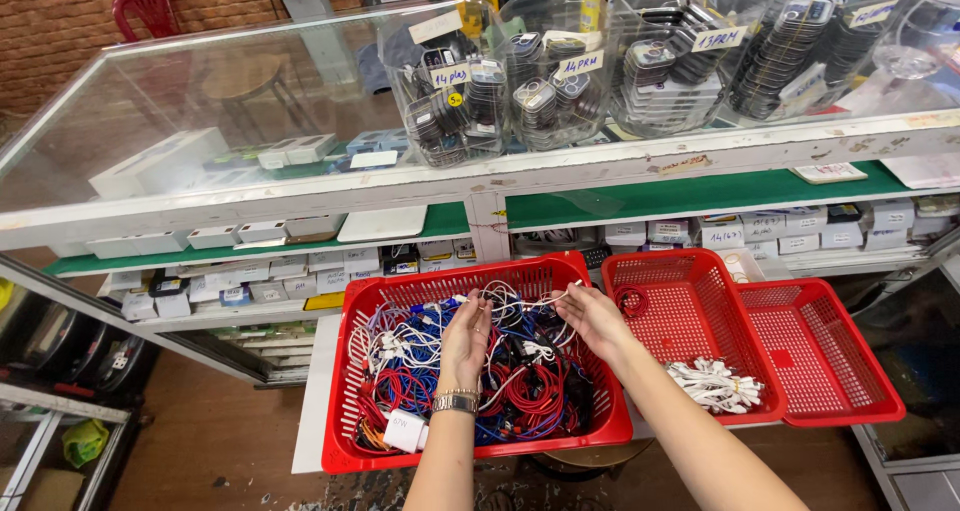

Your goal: The person sorts tangled charging cables from a red basket, untangling and separating them by color and type. They handle white, red, and blue cables, placing sorted white cables into an adjacent basket while continuing to untangle the remaining mixed cables.

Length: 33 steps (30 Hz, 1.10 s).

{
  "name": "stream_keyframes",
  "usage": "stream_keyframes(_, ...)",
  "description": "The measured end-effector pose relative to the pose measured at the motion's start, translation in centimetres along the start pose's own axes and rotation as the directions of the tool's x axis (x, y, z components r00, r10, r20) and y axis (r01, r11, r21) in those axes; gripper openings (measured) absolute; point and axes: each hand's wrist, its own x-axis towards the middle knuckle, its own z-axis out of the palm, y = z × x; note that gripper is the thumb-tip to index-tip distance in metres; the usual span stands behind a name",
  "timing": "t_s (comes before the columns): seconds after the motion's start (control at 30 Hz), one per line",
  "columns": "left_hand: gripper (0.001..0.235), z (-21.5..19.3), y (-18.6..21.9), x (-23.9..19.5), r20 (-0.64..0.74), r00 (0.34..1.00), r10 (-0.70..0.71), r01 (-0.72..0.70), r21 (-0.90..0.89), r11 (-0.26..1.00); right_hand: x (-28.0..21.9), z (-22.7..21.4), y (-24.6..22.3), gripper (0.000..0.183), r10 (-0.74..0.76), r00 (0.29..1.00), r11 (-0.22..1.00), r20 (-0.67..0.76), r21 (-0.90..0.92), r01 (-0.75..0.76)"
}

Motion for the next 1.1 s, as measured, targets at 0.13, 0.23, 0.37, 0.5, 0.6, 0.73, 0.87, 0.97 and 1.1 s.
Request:
stream_keyframes(0.13,0.039,-0.6,1.1,-0.7,-0.097,0.990,0.100,-0.093,0.068,0.993,0.3,1.2,0.3,0.018,-0.059,0.998,0.994,-0.001,0.087,0.059)
stream_keyframes(0.23,0.040,-1.1,1.3,-1.3,-0.182,0.971,0.156,-0.152,0.034,0.988,-0.1,3.2,1.2,0.019,-0.091,0.996,0.985,-0.014,0.144,0.092)
stream_keyframes(0.37,0.033,-2.6,1.9,-1.8,-0.216,0.966,0.140,-0.153,-0.040,0.987,-0.9,6.8,2.0,0.022,-0.156,0.985,0.976,-0.075,0.143,0.166)
stream_keyframes(0.5,0.026,-5.4,4.2,-2.6,-0.225,0.973,0.054,0.038,0.388,0.921,-1.3,10.0,0.3,0.026,-0.243,0.970,0.920,0.026,-0.309,0.239)
stream_keyframes(0.6,0.023,-7.4,5.9,-2.7,-0.207,0.977,0.056,0.064,0.531,0.845,-0.4,12.8,-0.1,0.028,-0.186,0.948,0.833,0.257,-0.470,0.291)
stream_keyframes(0.73,0.021,-9.1,9.8,-2.6,-0.264,0.939,0.220,-0.101,0.401,0.910,0.1,15.2,1.4,0.030,-0.141,0.964,0.927,0.225,-0.313,0.209)
stream_keyframes(0.87,0.022,-9.3,12.9,-3.6,-0.277,0.922,0.272,-0.075,0.560,0.825,-0.9,17.1,2.7,0.031,-0.128,0.976,0.933,0.178,-0.311,0.180)
stream_keyframes(0.97,0.023,-8.2,13.5,-4.1,-0.124,0.937,0.326,-0.085,0.825,0.559,-1.8,19.8,2.3,0.031,-0.137,0.933,0.745,0.332,-0.587,0.317)
stream_keyframes(1.1,0.023,-5.9,13.6,-2.0,0.032,0.979,0.201,-0.144,0.805,0.576,-3.0,24.2,2.5,0.034,0.079,0.868,0.329,0.490,-0.835,0.442)
